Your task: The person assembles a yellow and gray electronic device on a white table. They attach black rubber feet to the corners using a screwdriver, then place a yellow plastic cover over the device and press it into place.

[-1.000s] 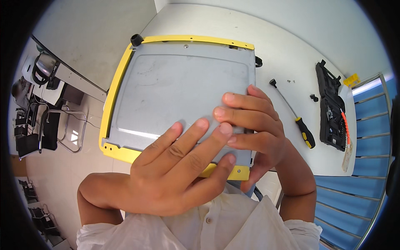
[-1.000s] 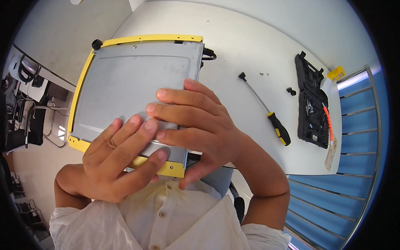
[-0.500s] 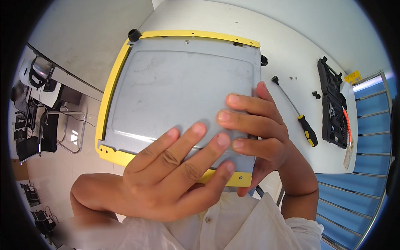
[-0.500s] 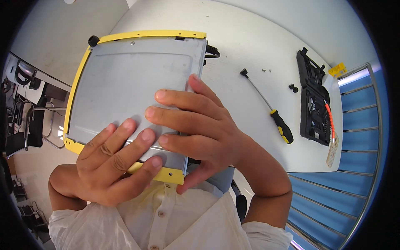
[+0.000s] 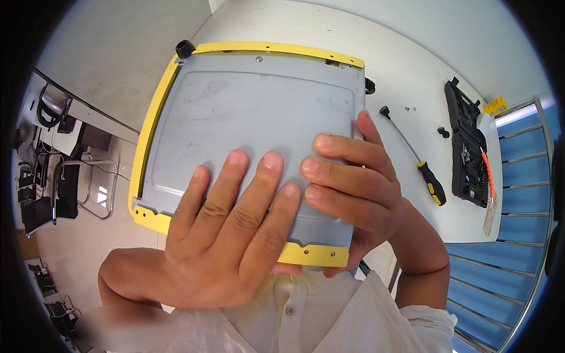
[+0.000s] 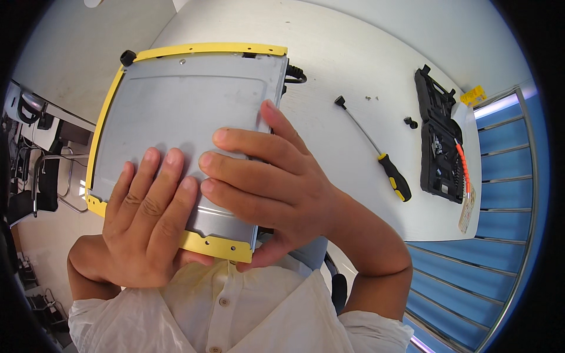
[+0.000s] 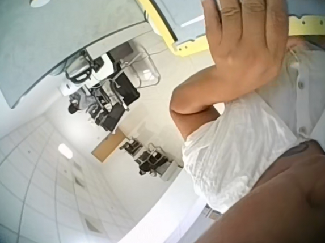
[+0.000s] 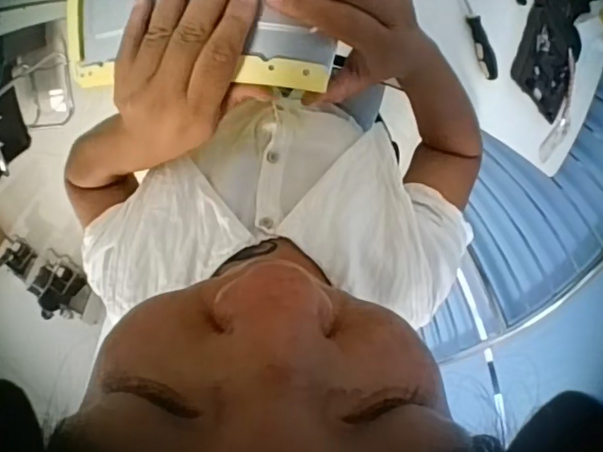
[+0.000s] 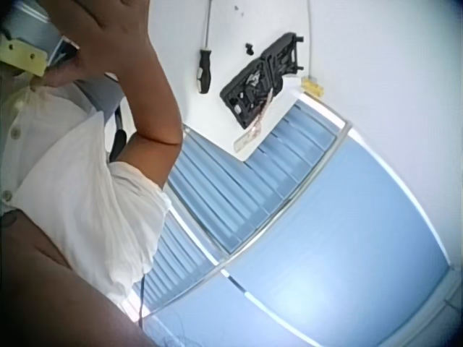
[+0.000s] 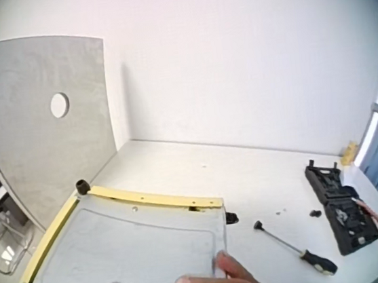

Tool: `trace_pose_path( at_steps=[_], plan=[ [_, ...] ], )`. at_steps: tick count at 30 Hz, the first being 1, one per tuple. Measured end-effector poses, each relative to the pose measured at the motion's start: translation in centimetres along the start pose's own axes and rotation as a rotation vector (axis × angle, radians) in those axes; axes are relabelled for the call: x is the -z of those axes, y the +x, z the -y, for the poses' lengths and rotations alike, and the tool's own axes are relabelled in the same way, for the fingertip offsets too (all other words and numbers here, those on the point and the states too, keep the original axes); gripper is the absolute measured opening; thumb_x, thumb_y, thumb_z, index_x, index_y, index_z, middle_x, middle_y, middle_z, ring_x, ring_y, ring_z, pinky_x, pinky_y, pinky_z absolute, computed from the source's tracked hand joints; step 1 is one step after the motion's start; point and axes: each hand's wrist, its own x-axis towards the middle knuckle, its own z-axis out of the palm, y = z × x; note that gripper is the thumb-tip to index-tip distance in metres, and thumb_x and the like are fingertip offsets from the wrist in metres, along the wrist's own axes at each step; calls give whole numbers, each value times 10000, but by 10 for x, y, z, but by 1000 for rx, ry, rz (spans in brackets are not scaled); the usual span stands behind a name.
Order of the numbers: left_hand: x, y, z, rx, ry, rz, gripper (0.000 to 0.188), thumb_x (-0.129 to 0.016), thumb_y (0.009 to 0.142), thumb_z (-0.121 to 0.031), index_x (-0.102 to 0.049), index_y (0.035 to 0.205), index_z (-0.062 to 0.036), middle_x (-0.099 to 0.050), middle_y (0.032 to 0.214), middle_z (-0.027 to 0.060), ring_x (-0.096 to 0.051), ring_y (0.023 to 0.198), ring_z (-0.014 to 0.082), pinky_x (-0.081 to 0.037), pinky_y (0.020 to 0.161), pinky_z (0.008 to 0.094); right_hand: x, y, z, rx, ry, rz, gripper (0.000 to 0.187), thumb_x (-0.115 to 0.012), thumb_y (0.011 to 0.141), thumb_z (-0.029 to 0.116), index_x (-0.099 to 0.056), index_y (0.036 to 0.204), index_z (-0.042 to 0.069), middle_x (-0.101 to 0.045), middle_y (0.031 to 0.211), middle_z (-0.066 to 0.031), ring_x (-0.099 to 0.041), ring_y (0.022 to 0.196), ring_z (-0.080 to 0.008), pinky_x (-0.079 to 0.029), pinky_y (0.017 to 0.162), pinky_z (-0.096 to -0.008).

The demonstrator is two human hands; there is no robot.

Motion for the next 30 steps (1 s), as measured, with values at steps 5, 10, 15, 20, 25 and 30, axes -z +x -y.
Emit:
trace_pose_path(
  at_steps=[5, 10, 15, 20, 25, 30],
  plan=[
    [-5, -3, 2, -17, 5, -27, 657, -332, 986, -504, -572, 1175, 78, -598, 1170, 302, -559, 1152, 446, -387, 1011, 498, -2, 0, -2, 20, 6, -14, 716, -415, 852, 717, -587, 1041, 48, -632, 1074, -138, -590, 1064, -352, -226, 1108, -586],
    [-6, -4, 3, -24, -1, -38, 611, -330, 1000, -464, -576, 1168, 70, -609, 1162, 288, -566, 1147, 438, -401, 1002, 487, -3, -1, -5, 41, 17, -32, 709, -403, 848, 728, -554, 1055, 66, -614, 1082, -127, -587, 1052, -344, -219, 1104, -603],
    [-6, -5, 9, -54, 6, -37, 577, -337, 1005, -435, -570, 1174, 64, -608, 1169, 281, -563, 1154, 433, -391, 1012, 488, -4, -6, -7, 60, -17, -36, 717, -392, 847, 734, -530, 1093, 75, -594, 1107, -112, -571, 1069, -336, -214, 1101, -615],
    [-8, -8, 6, -4, -50, -73, 587, -329, 999, -449, -576, 1180, 51, -592, 1206, 271, -542, 1182, 428, -343, 1050, 488, -7, 1, 1, -5, 5, -71, 668, -434, 839, 717, -595, 1025, 96, -615, 1108, -135, -569, 1069, -338, -220, 1087, -600],
    [-13, -10, 5, 69, -125, -135, 581, -336, 989, -451, -587, 1185, 36, -592, 1226, 240, -547, 1187, 399, -304, 1075, 481, 0, 12, 19, -122, -101, 81, 657, -444, 833, 719, -585, 1078, 126, -616, 1147, -158, -554, 1084, -335, -222, 1082, -590],
    [-12, -11, 2, 128, -201, -209, 469, -500, 895, -396, -606, 1221, -77, -574, 1297, 141, -538, 1212, 340, -322, 1062, 481, -3, 10, 21, -112, -145, 97, 747, -416, 801, 783, -507, 1171, 140, -595, 1211, -165, -523, 1177, -378, -194, 1094, -609]
  ],
)
